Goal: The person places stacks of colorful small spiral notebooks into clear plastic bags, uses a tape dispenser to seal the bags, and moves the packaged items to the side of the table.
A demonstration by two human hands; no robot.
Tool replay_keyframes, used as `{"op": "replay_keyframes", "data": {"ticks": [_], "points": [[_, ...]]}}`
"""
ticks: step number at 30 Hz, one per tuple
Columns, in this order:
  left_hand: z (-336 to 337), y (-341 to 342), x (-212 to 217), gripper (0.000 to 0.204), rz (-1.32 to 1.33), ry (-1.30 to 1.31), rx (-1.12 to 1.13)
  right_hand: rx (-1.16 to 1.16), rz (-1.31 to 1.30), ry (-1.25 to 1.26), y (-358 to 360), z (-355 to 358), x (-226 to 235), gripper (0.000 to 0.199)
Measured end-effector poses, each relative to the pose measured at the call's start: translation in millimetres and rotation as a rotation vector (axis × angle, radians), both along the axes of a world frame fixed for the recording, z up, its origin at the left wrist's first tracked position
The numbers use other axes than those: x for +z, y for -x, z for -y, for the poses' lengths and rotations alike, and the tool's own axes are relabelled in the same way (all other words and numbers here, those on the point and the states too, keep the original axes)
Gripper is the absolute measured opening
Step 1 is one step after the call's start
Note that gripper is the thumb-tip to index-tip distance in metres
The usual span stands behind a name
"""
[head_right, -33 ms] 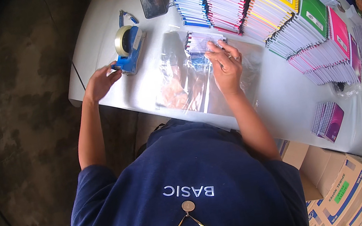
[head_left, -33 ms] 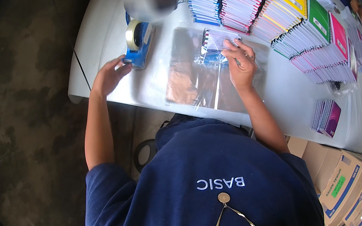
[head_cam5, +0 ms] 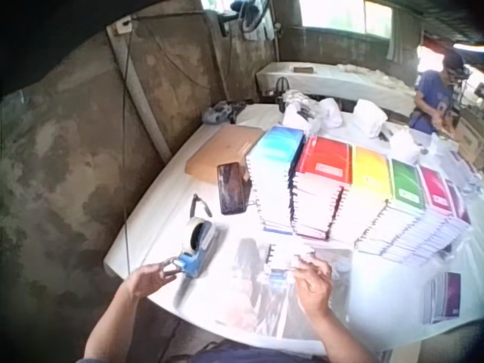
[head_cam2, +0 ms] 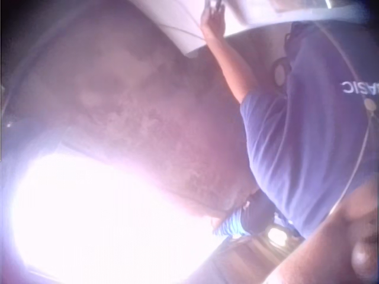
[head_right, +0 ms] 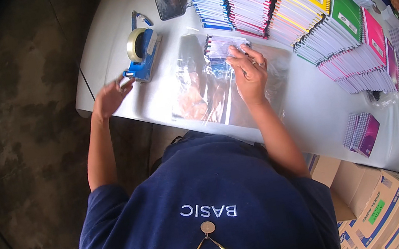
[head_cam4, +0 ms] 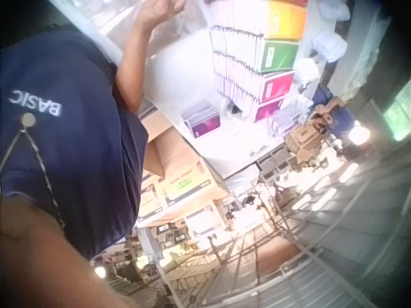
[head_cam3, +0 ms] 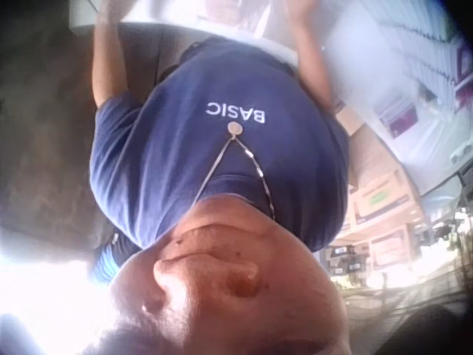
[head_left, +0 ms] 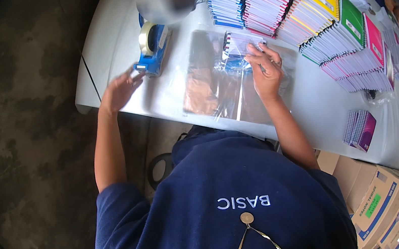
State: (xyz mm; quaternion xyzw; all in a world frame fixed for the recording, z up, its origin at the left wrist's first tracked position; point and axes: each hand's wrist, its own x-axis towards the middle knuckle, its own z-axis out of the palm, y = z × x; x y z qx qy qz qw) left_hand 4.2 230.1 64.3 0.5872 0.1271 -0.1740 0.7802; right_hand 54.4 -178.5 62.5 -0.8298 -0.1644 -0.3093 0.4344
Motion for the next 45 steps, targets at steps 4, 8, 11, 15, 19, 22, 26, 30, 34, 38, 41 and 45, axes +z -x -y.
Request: {"op": "replay_keyframes", "data": {"ticks": [4,8,11,15,19,22,26,30,34,38,41,45], "points": [[6,19,-8,0.015,-0.131,-0.736,0.154,0.009,0.011,-0.020,1,-1,1,0.013],[82,-30,44,0.030,0.184,-0.801,0.759,0.018,0.029,0.019,-1,5,-4,0.016],[218,-24,97,0.046,0.352,-0.360,0.251,-0.007,0.040,0.041,2,4,-8,0.017],[291,-30,63,0.040,-0.133,-0.264,0.286,0.020,0.066,0.073,10,3,1,0.016],[281,-18,46,0.036,-0.094,-0.341,0.209,-0.002,0.068,0.235,14,4,8,0.032],[267,-20,25,0.032,0.020,-0.253,0.081,0.005,0.009,0.252,12,6,8,0.039],[249,-33,-4,0.028,0.200,-0.893,0.056,0.081,-0.016,0.272,9,8,18,0.039],[186,-40,-14,0.025,0.410,-1.430,0.174,0.190,-0.095,0.275,6,22,31,0.041],[80,-45,29,0.038,0.179,-1.565,0.338,0.279,-0.201,0.073,7,33,25,0.042],[51,-61,43,0.051,-0.238,-1.014,-0.115,0.203,-0.118,0.207,5,34,17,0.039],[26,-51,34,0.042,-0.224,-0.663,-0.135,0.182,-0.070,0.233,5,28,13,0.037],[5,-6,13,0.031,0.102,0.167,-0.075,0.158,-0.084,0.222,3,31,12,0.035]]}}
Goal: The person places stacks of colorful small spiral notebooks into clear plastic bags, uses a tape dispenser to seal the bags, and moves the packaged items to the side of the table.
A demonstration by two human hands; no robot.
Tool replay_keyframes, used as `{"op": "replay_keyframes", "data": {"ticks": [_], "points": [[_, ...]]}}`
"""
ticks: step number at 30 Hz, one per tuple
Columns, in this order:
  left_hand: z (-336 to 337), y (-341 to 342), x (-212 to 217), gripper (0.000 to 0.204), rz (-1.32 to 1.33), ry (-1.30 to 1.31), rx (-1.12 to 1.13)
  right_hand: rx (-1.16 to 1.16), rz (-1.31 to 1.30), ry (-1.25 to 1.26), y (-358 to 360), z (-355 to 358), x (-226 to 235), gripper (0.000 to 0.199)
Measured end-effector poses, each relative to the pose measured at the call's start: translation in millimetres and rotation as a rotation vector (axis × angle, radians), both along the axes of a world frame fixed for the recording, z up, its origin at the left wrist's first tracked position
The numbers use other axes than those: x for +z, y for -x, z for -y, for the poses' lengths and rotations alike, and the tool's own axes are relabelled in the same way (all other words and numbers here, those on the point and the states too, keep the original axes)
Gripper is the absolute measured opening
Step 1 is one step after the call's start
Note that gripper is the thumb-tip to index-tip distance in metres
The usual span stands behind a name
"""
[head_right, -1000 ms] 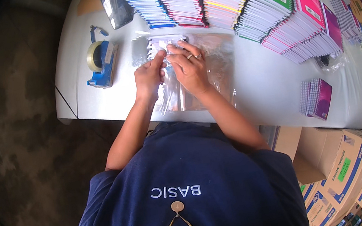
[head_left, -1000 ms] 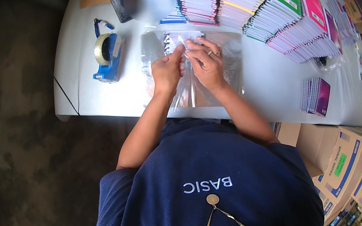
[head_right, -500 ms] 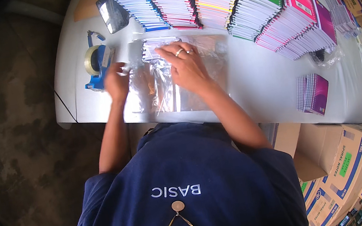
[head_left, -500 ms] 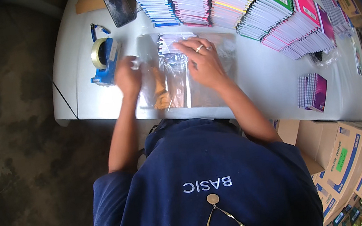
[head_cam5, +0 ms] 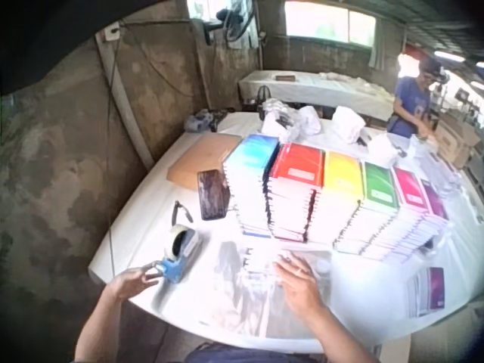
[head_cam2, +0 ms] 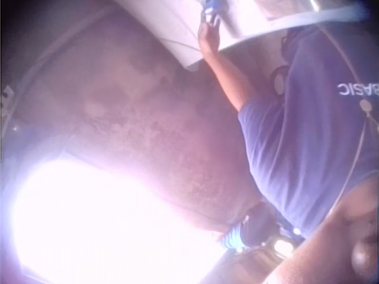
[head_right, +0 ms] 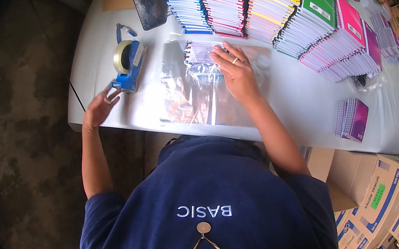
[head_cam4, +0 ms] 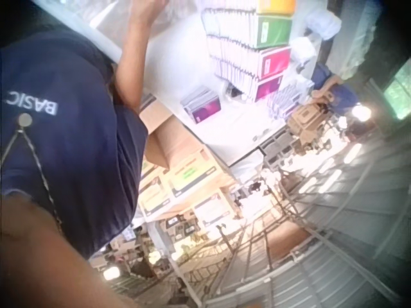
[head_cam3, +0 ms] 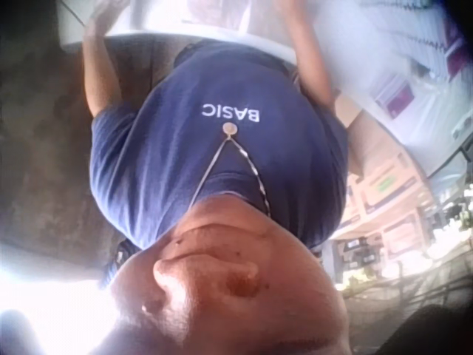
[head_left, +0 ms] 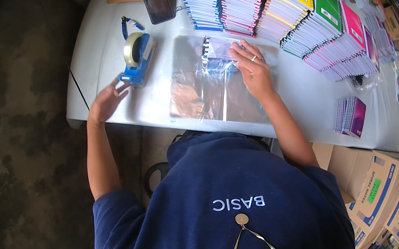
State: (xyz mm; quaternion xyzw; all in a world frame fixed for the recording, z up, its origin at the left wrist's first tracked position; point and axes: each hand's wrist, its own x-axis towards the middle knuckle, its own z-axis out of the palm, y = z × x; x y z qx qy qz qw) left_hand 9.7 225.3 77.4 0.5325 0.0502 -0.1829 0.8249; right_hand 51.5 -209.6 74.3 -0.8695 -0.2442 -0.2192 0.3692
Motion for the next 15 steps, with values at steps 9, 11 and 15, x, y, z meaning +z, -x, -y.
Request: {"op": "replay_keyframes", "data": {"ticks": [9,11,15], "points": [[164,-24,74,0.036,0.209,-0.673,0.508,0.013,-0.219,-0.327,6,3,-1,0.063],[250,-7,77,0.039,0.167,-0.489,0.250,0.020,-0.158,-0.253,6,2,-4,0.066],[298,-10,18,0.044,-0.154,-0.454,0.271,0.044,-0.128,-0.174,13,-3,7,0.058]]}}
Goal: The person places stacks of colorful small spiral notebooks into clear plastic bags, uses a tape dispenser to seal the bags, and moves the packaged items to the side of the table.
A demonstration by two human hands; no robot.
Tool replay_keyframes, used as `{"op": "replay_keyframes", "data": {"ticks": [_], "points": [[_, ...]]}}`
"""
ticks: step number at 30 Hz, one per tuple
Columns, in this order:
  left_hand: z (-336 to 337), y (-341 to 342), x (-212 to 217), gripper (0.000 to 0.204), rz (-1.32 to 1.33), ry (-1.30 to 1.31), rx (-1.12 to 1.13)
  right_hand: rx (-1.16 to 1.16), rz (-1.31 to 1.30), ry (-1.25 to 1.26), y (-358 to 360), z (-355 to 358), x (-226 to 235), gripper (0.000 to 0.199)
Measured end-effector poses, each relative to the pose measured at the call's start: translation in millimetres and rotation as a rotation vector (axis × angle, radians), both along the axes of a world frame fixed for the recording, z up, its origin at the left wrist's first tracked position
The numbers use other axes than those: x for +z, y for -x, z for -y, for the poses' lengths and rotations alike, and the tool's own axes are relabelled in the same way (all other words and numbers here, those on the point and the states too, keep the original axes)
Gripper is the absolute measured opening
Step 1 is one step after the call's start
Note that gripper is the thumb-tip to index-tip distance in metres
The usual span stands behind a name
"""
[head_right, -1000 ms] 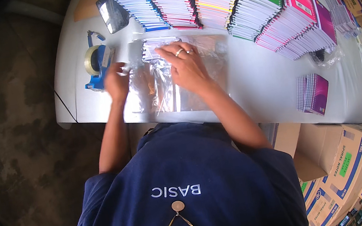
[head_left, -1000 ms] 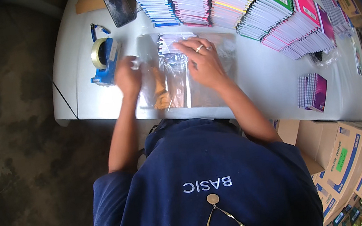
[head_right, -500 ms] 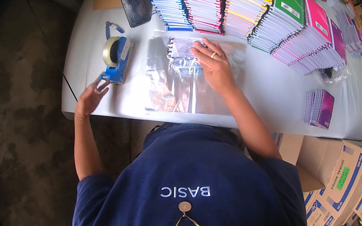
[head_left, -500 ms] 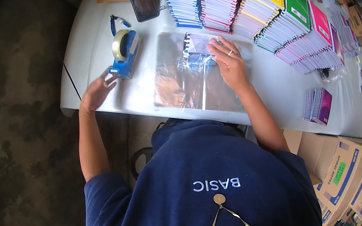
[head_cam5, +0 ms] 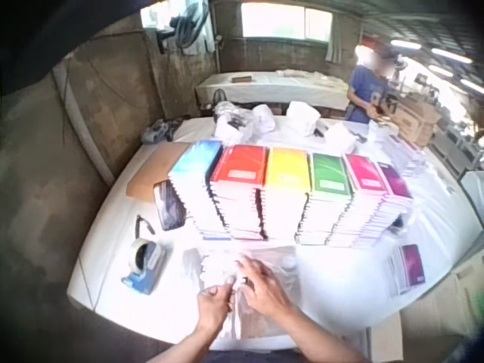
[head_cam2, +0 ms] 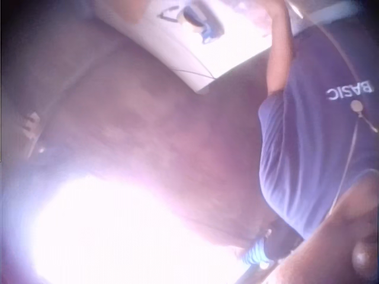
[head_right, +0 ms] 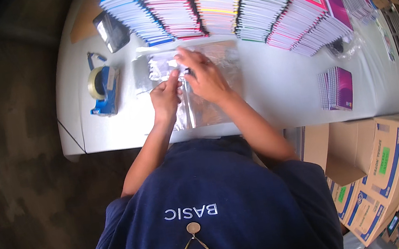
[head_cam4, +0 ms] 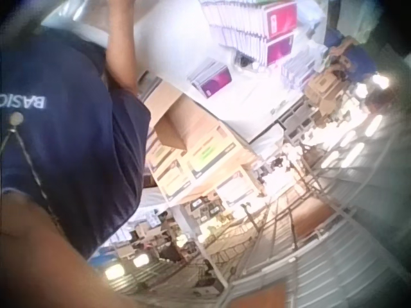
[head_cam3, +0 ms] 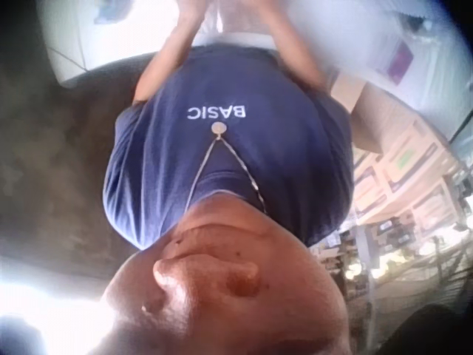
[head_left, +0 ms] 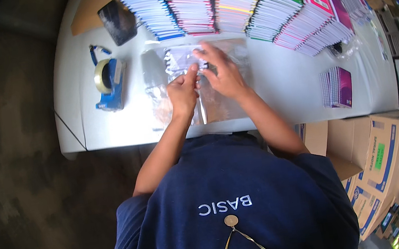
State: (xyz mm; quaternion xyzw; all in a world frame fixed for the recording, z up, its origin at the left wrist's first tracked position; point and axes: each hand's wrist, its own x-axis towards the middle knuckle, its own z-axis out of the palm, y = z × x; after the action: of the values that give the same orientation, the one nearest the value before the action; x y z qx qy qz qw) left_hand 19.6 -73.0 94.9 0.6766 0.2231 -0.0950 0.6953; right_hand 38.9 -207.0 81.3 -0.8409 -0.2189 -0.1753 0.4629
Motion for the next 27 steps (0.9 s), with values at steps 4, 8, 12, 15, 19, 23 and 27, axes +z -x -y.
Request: {"op": "replay_keyframes", "data": {"ticks": [4,8,12,15,19,23,27], "points": [[-16,-6,-25,0.043,0.107,0.018,-0.133,0.011,0.023,0.139,1,-2,-4,0.047],[-57,-19,-82,0.035,0.254,-0.858,-0.156,-0.063,0.038,0.220,6,4,16,0.038],[-110,-29,-101,0.043,-0.182,0.345,-0.182,0.142,-0.148,-0.130,27,-2,-25,0.036],[-61,-25,-13,0.049,-0.411,0.557,-0.514,0.244,0.418,0.133,65,10,-24,0.025],[40,-17,26,0.051,-0.252,0.388,-0.706,-0.030,0.159,0.081,129,106,23,0.051],[217,6,70,0.048,-0.060,0.507,-0.817,-1.015,0.287,-0.242,176,230,19,0.070],[370,37,55,0.049,0.120,0.548,-0.837,-1.364,0.288,-0.761,174,374,-19,0.050]]}}
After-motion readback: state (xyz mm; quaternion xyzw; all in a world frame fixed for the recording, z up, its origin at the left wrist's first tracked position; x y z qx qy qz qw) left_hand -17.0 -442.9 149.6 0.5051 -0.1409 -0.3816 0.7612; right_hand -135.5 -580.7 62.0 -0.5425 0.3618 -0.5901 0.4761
